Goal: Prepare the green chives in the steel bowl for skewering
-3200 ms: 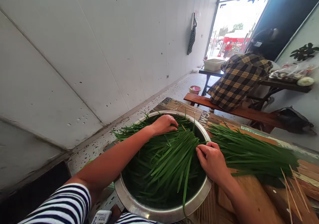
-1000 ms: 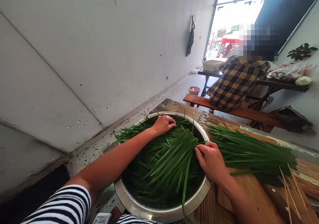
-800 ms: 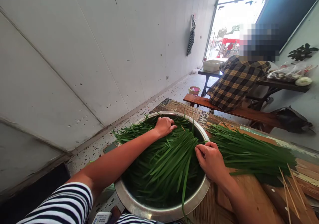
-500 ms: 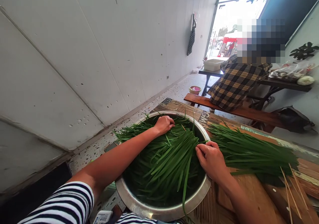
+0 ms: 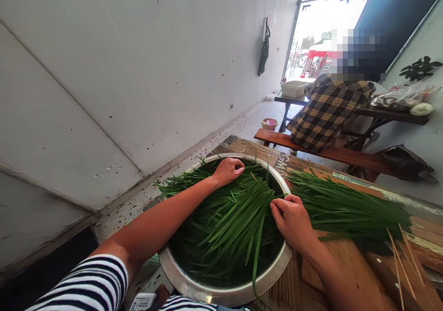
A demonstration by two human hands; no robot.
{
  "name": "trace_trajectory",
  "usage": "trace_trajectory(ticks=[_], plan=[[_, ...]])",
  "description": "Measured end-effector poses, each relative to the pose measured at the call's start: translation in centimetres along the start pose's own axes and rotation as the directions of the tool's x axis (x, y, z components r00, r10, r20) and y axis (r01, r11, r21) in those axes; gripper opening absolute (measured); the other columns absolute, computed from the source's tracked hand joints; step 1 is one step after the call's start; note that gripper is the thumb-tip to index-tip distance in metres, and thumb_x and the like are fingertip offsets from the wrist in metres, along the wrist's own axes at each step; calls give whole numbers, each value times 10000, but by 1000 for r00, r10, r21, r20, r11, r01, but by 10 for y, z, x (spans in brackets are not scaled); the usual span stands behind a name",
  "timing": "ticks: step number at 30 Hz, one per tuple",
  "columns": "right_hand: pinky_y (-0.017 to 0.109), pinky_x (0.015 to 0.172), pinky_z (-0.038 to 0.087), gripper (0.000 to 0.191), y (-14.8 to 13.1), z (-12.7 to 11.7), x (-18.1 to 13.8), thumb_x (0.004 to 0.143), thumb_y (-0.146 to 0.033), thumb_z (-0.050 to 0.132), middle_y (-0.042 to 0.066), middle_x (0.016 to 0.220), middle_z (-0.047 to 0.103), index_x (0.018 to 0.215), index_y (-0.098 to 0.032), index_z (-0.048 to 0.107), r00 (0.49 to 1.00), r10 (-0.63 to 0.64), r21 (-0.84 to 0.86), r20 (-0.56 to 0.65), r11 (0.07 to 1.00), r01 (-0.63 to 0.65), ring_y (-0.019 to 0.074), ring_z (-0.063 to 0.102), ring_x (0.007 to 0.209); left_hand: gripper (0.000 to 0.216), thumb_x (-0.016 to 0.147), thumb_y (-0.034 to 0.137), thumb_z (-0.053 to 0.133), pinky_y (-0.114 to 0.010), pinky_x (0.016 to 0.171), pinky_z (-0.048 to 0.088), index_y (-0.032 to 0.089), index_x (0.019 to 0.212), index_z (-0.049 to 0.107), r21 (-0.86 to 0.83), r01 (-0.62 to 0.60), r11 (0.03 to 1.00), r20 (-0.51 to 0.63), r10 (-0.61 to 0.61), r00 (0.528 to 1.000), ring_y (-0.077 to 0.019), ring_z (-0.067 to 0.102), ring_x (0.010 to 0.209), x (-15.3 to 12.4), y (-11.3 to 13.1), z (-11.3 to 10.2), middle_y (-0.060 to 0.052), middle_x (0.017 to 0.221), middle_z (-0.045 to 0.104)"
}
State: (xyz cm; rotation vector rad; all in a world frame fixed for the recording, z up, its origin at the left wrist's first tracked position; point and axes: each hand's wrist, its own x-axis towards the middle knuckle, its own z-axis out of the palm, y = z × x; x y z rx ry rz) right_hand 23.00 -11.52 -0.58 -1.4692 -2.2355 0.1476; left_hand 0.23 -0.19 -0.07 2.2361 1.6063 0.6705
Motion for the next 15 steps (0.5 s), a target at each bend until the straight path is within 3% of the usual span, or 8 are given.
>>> trace_trajectory(ticks=[6, 10, 13, 15], plan=[[308, 787, 404, 293, -1, -1, 0, 875, -326, 424, -11, 560, 624, 734, -203, 650, 1000, -8, 13, 3, 1000, 8, 150, 576, 665, 204, 719, 239, 567, -195, 610, 459, 118, 796, 713, -298, 87, 950, 113, -56, 992, -129, 613, 687, -1, 8, 1, -52, 739, 703], [301, 773, 407, 287, -2, -2, 0, 871, -321, 427, -10, 563, 628, 727, -210, 650, 1000, -14, 10, -11, 1000, 14, 150, 579, 666, 236, 774, 232, 521, -184, 553, 451, 84, 879, 672, -475, 212, 854, 228, -113, 967, -108, 613, 647, -3, 12, -6, -76, 800, 707], [301, 766, 411, 294, -3, -2, 0, 870, -329, 427, -6, 558, 622, 717, -213, 649, 1000, -6, -1, -2, 1000, 6, 157, 578, 682, 264, 827, 215, 457, -202, 577, 469, 79, 961, 639, -431, 271, 861, 234, -184, 955, -112, 626, 664, -4, 13, -18, -94, 863, 698], [302, 762, 413, 303, -3, -3, 0, 871, -331, 424, -4, 555, 618, 704, -215, 649, 1000, -4, -3, 3, 1000, 4, 158, 574, 678, 267, 835, 214, 449, -246, 677, 489, 105, 985, 642, -227, 219, 949, 117, -197, 973, -143, 632, 765, -5, 13, -26, -97, 900, 687]])
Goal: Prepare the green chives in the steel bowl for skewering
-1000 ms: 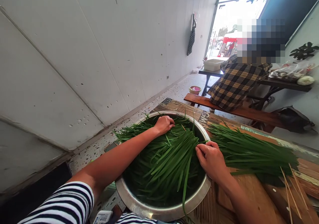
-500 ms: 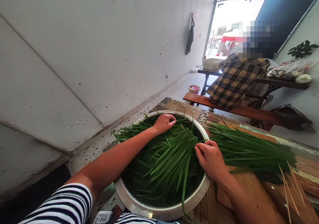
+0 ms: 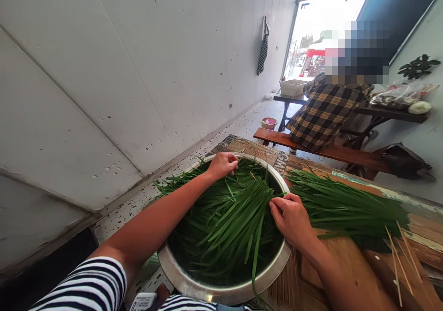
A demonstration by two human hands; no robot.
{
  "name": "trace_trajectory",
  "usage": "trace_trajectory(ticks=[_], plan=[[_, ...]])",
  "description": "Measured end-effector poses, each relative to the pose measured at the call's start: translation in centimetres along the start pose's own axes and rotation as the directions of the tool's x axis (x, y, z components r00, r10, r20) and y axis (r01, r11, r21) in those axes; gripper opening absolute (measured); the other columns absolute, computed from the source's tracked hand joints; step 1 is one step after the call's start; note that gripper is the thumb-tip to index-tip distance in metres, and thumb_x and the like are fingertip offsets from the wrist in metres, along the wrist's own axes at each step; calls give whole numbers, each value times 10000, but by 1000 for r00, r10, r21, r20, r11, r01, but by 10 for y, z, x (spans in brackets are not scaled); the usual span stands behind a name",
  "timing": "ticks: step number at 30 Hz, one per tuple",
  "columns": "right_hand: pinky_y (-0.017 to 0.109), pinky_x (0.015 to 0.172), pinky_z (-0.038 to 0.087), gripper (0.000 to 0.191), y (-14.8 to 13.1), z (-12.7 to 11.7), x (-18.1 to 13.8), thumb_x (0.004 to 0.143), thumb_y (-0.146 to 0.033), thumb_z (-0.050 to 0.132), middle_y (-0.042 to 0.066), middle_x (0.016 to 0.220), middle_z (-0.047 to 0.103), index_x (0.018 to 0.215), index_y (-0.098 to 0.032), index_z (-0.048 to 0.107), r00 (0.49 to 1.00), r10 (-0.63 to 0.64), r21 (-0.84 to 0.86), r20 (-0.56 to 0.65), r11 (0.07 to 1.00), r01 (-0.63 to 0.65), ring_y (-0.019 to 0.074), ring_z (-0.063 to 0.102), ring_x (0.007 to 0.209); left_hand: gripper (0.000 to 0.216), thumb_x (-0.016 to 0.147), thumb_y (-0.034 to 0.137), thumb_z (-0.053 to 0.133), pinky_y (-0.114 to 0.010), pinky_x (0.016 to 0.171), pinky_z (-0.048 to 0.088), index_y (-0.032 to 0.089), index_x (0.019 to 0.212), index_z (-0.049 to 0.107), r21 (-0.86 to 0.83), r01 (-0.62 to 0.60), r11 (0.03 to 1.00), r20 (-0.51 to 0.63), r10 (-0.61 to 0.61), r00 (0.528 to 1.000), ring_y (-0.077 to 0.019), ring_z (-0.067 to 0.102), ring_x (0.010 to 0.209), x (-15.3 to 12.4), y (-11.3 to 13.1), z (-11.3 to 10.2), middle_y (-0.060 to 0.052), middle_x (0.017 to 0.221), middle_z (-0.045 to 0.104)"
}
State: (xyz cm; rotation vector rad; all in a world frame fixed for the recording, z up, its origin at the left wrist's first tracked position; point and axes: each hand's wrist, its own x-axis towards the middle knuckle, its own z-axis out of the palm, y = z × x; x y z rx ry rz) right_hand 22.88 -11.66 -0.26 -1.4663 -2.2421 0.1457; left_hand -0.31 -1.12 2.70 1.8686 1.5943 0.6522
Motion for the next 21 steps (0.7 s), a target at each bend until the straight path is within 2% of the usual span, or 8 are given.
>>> trace_trajectory(ticks=[1, 3, 4, 6, 10, 13, 17, 21], plan=[[303, 760, 414, 305, 0, 0, 0, 870, -330, 422, -3, 554, 617, 702, -215, 650, 1000, -1, 0, -1, 1000, 1, 157, 573, 674, 264, 831, 216, 458, -277, 745, 485, 124, 988, 649, 152, -29, 988, -66, 40, 997, -169, 622, 844, -1, 0, -4, -102, 939, 676], [301, 758, 416, 299, 0, 0, 0, 867, -329, 425, -1, 556, 618, 712, -218, 655, 1000, -1, 2, -11, 1000, 1, 157, 575, 679, 253, 815, 222, 486, -349, 867, 441, 159, 982, 665, 430, -73, 900, -159, 155, 975, -227, 563, 1008, -2, 0, -10, -116, 1065, 635], [300, 755, 417, 293, 0, 0, 0, 864, -331, 431, -1, 552, 615, 715, -218, 657, 1000, 2, 2, -17, 1000, -2, 160, 576, 686, 248, 810, 226, 495, -378, 906, 411, 170, 977, 671, 521, -86, 849, -176, 205, 963, -248, 530, 1061, -2, 0, -11, -120, 1122, 608], [298, 751, 419, 287, 0, 0, 0, 859, -336, 438, -1, 541, 608, 719, -218, 659, 1000, 6, 7, -23, 1000, -6, 163, 576, 690, 245, 811, 234, 497, -397, 938, 377, 185, 966, 680, 603, -130, 787, -141, 266, 954, -255, 504, 1090, -2, 0, -11, -116, 1152, 591], [302, 752, 416, 302, -1, 0, 0, 864, -337, 422, -1, 527, 598, 711, -215, 652, 1000, 2, 22, -23, 1000, -1, 164, 573, 672, 254, 831, 261, 481, -332, 907, 395, 214, 969, 690, 576, -269, 772, 58, 290, 955, -208, 555, 1009, -2, 2, -1, -89, 995, 659], [306, 755, 413, 302, -1, -1, 0, 867, -338, 419, -3, 540, 609, 721, -213, 651, 1000, 2, 21, -14, 1000, -1, 160, 573, 658, 280, 816, 362, 513, -307, 844, 429, 206, 961, 696, 575, -290, 765, 171, 234, 957, -213, 589, 952, -3, -1, 6, -87, 952, 672], [306, 752, 411, 294, -1, -1, 0, 862, -337, 427, -1, 539, 610, 716, -212, 649, 1000, 2, 21, -21, 1000, -2, 163, 573, 669, 418, 721, 507, 590, -277, 797, 455, 196, 984, 683, 568, -226, 792, 207, 129, 970, -226, 602, 947, -1, -10, 13, -97, 1002, 656], [305, 753, 409, 299, -1, 0, 0, 867, -330, 421, -4, 541, 610, 708, -215, 647, 1000, -5, 22, -16, 1000, 5, 156, 573, 657, 451, 674, 498, 623, -263, 788, 463, 179, 988, 674, 520, -236, 821, 234, 129, 964, -217, 604, 928, 1, -12, 16, -98, 1010, 646]])
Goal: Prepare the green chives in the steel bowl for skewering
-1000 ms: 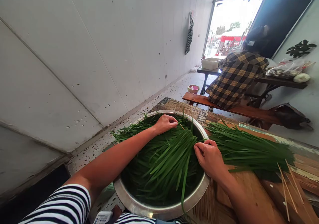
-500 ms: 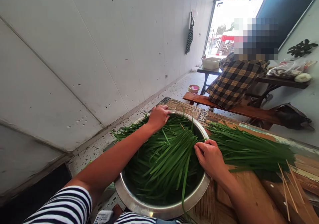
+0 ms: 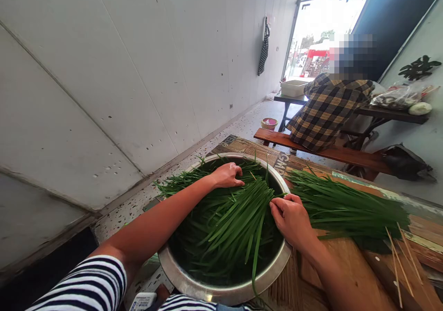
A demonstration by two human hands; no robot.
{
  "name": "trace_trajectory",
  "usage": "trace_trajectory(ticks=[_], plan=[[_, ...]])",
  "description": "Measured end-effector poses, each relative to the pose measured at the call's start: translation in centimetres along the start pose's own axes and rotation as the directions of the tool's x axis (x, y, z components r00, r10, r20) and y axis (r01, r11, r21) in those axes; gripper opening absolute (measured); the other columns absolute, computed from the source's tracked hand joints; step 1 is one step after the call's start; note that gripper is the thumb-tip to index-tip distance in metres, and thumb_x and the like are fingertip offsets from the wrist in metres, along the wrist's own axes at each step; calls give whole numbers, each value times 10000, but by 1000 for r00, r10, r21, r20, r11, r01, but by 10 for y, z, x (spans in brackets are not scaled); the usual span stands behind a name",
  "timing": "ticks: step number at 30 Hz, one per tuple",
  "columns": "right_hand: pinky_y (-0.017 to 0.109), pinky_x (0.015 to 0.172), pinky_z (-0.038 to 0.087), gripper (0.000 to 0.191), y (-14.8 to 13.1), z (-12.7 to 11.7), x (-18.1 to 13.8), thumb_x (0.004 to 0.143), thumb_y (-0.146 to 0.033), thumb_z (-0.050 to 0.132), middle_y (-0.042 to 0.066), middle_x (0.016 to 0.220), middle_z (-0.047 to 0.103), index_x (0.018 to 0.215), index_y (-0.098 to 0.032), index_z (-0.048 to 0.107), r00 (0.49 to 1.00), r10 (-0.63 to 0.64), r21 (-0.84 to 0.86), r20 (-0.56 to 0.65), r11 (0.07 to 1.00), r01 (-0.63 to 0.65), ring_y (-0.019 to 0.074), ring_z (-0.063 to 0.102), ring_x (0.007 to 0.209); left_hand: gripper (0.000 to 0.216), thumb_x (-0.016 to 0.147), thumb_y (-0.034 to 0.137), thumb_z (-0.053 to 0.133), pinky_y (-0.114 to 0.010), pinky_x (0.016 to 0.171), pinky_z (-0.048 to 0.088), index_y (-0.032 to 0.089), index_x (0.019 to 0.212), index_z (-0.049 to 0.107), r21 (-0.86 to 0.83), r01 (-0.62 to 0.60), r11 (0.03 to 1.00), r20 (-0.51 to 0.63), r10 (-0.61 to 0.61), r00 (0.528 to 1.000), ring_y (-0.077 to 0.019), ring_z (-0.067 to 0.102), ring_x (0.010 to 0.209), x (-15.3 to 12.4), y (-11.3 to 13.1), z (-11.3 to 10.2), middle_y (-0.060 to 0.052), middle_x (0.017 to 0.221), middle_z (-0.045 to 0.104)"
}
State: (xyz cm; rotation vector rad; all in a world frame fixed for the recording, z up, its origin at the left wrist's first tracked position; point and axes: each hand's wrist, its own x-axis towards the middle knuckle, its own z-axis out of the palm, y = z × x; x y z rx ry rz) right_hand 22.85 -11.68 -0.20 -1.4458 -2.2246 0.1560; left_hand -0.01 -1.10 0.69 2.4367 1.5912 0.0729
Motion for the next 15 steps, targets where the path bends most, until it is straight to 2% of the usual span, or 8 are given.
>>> trace_trajectory(ticks=[3, 6, 9, 11, 15], plan=[[305, 756, 409, 302, 0, 0, 0, 871, -328, 413, -4, 557, 619, 716, -217, 648, 1000, 2, -3, 2, 1000, -2, 156, 574, 664, 338, 691, 406, 610, -255, 753, 465, 169, 916, 695, -18, 5, 1000, -10, -5, 1000, -204, 611, 873, -3, 5, -9, -89, 955, 665], [301, 741, 414, 296, -1, -2, 0, 864, -326, 420, -6, 543, 613, 707, -221, 648, 1000, 1, -7, -9, 1000, -1, 155, 574, 653, 275, 730, 343, 569, -230, 691, 459, 157, 879, 706, -91, 43, 995, -29, -46, 999, -167, 612, 769, -11, 10, -26, -60, 840, 688], [296, 725, 418, 295, -2, -3, 1, 862, -328, 422, -8, 537, 609, 702, -222, 646, 1000, 0, 1, -17, 1000, 0, 153, 575, 640, 280, 762, 328, 534, -227, 654, 448, 148, 876, 715, -151, 100, 983, -118, -119, 986, -154, 608, 723, -18, 9, -42, -58, 814, 695], [296, 727, 419, 300, -2, -3, 1, 863, -331, 420, -7, 526, 599, 694, -223, 643, 1000, 2, 1, -13, 1000, -2, 158, 577, 659, 273, 767, 331, 538, -223, 648, 440, 161, 877, 721, -140, 99, 985, -141, -119, 983, -158, 610, 744, -20, 5, -46, -59, 824, 700], [301, 749, 419, 294, 0, -1, 0, 861, -334, 430, -2, 534, 599, 695, -222, 645, 1000, 8, -1, -1, 1000, -8, 168, 575, 702, 281, 782, 380, 540, -208, 629, 426, 185, 838, 733, -126, -7, 992, 3, 7, 1000, -150, 612, 747, -20, -5, -43, -49, 817, 706]])
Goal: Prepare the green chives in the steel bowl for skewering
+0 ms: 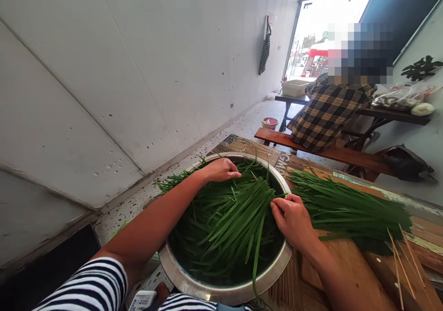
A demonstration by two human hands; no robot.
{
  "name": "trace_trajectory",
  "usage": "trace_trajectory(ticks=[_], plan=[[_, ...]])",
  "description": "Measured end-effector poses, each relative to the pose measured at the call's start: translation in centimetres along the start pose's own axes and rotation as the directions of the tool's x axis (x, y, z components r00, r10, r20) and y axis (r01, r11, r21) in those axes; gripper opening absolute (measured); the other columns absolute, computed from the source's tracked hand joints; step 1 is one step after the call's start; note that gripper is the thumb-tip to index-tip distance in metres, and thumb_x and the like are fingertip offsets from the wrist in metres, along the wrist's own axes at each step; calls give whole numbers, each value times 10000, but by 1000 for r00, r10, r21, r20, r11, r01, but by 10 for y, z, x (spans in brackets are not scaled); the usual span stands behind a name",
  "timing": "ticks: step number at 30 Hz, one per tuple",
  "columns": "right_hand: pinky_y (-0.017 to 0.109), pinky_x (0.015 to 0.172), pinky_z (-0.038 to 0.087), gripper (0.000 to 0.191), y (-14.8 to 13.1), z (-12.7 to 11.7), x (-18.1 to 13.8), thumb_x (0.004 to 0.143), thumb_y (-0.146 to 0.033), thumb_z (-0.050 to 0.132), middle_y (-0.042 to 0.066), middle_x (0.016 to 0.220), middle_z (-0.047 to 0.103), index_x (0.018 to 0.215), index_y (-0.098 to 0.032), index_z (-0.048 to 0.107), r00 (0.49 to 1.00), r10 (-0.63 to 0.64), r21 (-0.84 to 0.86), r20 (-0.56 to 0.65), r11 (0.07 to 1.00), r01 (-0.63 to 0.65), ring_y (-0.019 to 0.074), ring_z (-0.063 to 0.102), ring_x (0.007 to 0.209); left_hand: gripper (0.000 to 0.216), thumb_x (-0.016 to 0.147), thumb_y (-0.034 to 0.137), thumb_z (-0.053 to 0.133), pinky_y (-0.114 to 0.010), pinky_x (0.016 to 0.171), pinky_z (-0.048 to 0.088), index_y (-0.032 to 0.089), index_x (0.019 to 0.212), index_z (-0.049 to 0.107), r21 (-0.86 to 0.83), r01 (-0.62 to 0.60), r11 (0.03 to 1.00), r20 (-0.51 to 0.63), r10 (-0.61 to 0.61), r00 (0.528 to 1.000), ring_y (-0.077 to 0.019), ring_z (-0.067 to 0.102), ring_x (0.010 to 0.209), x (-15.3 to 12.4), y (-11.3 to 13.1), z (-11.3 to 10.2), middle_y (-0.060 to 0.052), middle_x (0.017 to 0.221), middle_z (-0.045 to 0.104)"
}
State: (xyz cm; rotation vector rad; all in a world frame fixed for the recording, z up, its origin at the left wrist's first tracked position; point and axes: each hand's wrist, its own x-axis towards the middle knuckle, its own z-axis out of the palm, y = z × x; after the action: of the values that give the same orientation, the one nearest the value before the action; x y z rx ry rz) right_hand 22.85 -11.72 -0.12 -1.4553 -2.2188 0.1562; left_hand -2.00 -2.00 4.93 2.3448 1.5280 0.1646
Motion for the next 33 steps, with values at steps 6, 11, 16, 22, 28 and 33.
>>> trace_trajectory(ticks=[6, 11, 16, 22, 28, 33], plan=[[295, 736, 424, 278, 1, 1, -1, 856, -338, 440, -2, 551, 608, 714, -229, 653, 1000, 5, -2, -17, 1000, -5, 168, 576, 710, 296, 803, 365, 524, -231, 685, 444, 178, 921, 721, -83, 63, 995, -215, -80, 973, -151, 612, 766, 10, -10, 12, -54, 853, 703], [295, 732, 425, 284, 0, -1, -1, 855, -343, 439, 2, 549, 606, 707, -228, 653, 1000, 9, 3, -7, 1000, -9, 173, 571, 718, 224, 745, 357, 602, -256, 752, 448, 205, 846, 731, 25, -20, 1000, -122, 22, 992, -169, 616, 809, 14, -2, 22, -41, 842, 704], [309, 768, 417, 298, 1, 1, 0, 860, -348, 433, 2, 544, 605, 712, -218, 656, 1000, 12, 3, 11, 1000, -12, 176, 559, 717, 221, 767, 326, 574, -302, 818, 438, 206, 876, 724, 92, 67, 993, -104, -57, 993, -192, 619, 860, 13, -1, 24, -54, 889, 705], [311, 763, 417, 290, 1, 1, 0, 856, -341, 434, 2, 547, 606, 719, -220, 659, 1000, 10, 10, 5, 1000, -10, 173, 560, 704, 224, 796, 287, 530, -287, 846, 420, 224, 908, 714, 94, -87, 992, -147, 101, 984, -181, 607, 924, 21, 1, 34, -39, 933, 701], [311, 759, 419, 301, -2, -1, 1, 857, -341, 424, 6, 540, 603, 695, -223, 648, 1000, 11, 18, 7, 1000, -11, 176, 562, 704, 239, 790, 301, 548, -343, 876, 403, 219, 956, 699, 130, 51, 990, -95, -39, 995, -219, 600, 972, 16, 9, 33, -62, 993, 689], [300, 724, 425, 299, -12, -7, 3, 852, -305, 416, 9, 533, 612, 682, -221, 647, 1000, -10, 40, 0, 999, 10, 162, 556, 648, 243, 808, 282, 512, -356, 898, 394, 198, 921, 711, 109, 74, 991, -103, -62, 993, -219, 608, 954, 7, 17, 25, -74, 955, 698]])
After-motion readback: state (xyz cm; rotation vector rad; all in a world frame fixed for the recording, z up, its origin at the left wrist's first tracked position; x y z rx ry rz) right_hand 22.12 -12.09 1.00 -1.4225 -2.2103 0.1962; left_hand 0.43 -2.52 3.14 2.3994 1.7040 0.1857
